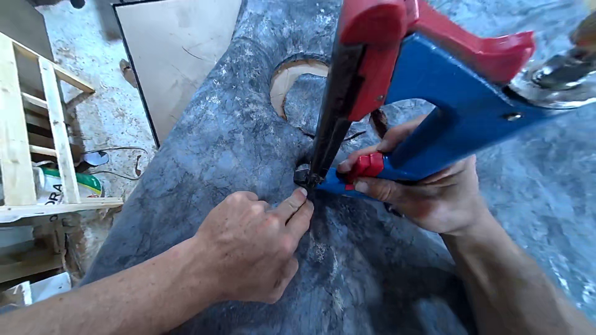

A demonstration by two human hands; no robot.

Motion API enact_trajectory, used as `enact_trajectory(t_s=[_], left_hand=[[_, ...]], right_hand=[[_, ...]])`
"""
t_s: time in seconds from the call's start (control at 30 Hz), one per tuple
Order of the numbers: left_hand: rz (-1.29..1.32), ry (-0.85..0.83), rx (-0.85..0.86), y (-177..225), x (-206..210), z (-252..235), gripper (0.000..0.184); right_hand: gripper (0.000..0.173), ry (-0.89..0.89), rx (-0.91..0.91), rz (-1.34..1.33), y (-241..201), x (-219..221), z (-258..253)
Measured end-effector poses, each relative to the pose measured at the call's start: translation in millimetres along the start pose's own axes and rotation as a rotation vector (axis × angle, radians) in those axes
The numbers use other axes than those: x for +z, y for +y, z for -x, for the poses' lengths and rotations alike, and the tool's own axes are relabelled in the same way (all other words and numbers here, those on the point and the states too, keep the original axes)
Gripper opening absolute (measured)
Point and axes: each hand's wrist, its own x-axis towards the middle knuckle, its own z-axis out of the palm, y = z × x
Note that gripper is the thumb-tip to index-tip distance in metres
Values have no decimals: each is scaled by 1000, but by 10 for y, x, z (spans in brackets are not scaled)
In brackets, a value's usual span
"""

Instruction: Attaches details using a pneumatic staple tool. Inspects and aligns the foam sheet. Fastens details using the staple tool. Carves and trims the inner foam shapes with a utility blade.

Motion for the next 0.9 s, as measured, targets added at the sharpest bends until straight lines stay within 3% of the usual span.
enact_trajectory(t_s=[0.23, 0.77, 0.9], left_hand=[[-17, -13, -70, 118, 2, -23, 51], [-22, -15, -74, 146, 69, -50, 46], [43, 66, -17, 131, 92, 9, 42]], right_hand=[[40, -170, -24, -52, 68, -152, -133], [43, -215, -93, -8, 81, -133, -330], [40, -254, -76, 4, 48, -195, -342]])
